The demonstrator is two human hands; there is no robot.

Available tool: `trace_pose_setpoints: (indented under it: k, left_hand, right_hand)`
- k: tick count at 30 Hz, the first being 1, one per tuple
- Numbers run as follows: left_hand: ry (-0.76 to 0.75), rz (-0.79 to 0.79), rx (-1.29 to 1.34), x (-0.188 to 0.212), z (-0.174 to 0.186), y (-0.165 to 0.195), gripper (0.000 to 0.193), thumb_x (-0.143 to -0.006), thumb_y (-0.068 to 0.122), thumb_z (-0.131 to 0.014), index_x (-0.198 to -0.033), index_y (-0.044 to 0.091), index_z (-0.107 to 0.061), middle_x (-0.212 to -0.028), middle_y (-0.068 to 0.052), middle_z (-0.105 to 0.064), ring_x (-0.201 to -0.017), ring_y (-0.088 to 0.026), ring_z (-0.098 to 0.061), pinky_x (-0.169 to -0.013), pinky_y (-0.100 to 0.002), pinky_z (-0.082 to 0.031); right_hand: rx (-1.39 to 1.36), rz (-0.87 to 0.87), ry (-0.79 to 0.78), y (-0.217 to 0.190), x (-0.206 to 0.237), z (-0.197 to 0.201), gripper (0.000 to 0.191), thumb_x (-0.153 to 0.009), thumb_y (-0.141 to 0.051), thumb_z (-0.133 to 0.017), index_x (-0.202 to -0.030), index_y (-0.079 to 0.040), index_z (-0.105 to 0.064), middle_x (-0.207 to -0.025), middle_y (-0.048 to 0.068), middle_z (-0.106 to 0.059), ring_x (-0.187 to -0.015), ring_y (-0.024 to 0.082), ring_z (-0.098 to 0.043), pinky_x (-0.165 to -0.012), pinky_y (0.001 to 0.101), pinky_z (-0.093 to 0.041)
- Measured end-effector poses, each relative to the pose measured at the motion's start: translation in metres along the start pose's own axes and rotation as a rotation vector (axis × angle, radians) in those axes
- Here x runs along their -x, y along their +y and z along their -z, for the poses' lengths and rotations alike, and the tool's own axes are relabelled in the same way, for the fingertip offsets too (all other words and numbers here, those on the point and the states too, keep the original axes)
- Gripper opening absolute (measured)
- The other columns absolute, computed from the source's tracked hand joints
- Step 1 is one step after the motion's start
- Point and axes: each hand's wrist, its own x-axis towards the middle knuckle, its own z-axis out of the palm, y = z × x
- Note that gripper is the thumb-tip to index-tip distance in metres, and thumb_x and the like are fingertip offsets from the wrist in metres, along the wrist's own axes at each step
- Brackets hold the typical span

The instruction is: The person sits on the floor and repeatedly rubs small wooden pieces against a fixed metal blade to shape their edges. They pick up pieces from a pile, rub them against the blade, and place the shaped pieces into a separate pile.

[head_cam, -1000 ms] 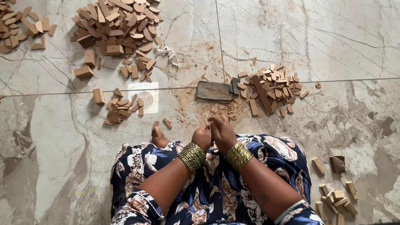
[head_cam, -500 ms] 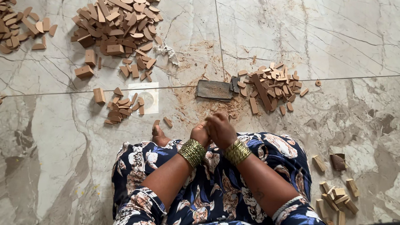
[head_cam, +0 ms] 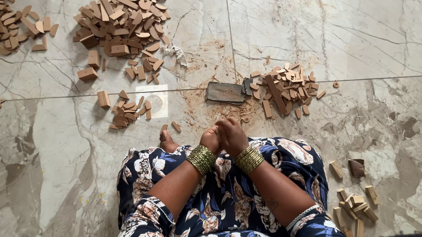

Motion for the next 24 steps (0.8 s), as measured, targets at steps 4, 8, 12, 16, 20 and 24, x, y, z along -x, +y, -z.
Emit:
trace_pose_setpoints:
  k: [4,8,12,16,20,24]
  left_hand:
    - [-0.169,0.02,-0.016,0.006,-0.001,0.0,0.025,-0.104,0.025,-0.057,-0.096,0.003,-0.06,-0.06,-0.001,-0.052,-0.043,-0.01,-0.045,-0.04,-0.027,-0.042]
    - [-0.131,-0.058,-0.006,0.008,0.001,0.0,0.025,-0.102,0.029,-0.059,-0.091,0.007,-0.064,-0.059,0.002,-0.052,-0.039,-0.007,-0.043,-0.037,-0.024,-0.039]
    - [0.123,-0.22,-0.32,-0.003,0.007,-0.006,0.036,-0.104,0.035,-0.058,-0.089,0.004,-0.065,-0.059,-0.001,-0.059,-0.042,-0.009,-0.049,-0.037,-0.025,-0.038]
    - [0.111,-0.112,-0.175,-0.009,0.01,-0.012,0.041,-0.106,0.038,-0.059,-0.089,0.001,-0.058,-0.058,-0.002,-0.058,-0.041,-0.01,-0.049,-0.037,-0.028,-0.04]
    - [0.043,-0.18,-0.332,-0.007,0.011,-0.013,0.04,-0.102,0.039,-0.058,-0.1,0.003,-0.074,-0.056,-0.003,-0.056,-0.038,-0.008,-0.047,-0.036,-0.024,-0.038]
    - [0.001,-0.367,-0.342,-0.018,0.014,-0.017,0.042,-0.105,0.037,-0.059,-0.101,-0.003,-0.073,-0.074,-0.003,-0.07,-0.054,-0.005,-0.057,-0.05,-0.022,-0.046]
  right_hand:
    - [-0.081,-0.47,-0.018,0.027,-0.022,0.01,0.028,-0.105,-0.028,-0.051,-0.105,-0.006,-0.068,-0.083,0.008,-0.065,-0.072,0.019,-0.064,-0.064,0.0352,-0.056]
    - [-0.611,-0.795,0.091,0.031,-0.026,0.017,0.027,-0.109,-0.026,-0.052,-0.112,-0.005,-0.067,-0.079,0.02,-0.055,-0.064,0.029,-0.05,-0.054,0.0423,-0.043]
    - [-0.183,-0.101,0.077,-0.006,-0.004,0.014,0.023,-0.103,-0.023,-0.06,-0.107,-0.002,-0.067,-0.099,0.012,-0.065,-0.084,0.022,-0.067,-0.073,0.0347,-0.059]
    - [-0.041,-0.297,-0.135,-0.018,-0.01,0.014,0.02,-0.1,-0.024,-0.066,-0.104,-0.004,-0.071,-0.101,0.013,-0.066,-0.084,0.021,-0.069,-0.072,0.033,-0.06]
    - [-0.181,-0.629,-0.101,0.005,-0.029,0.026,0.022,-0.096,-0.025,-0.067,-0.109,-0.007,-0.07,-0.092,0.01,-0.073,-0.08,0.019,-0.072,-0.068,0.0305,-0.062]
    - [-0.255,-0.571,-0.021,0.007,-0.02,0.03,0.022,-0.096,-0.024,-0.066,-0.11,-0.007,-0.068,-0.09,0.009,-0.072,-0.077,0.019,-0.072,-0.066,0.0328,-0.059]
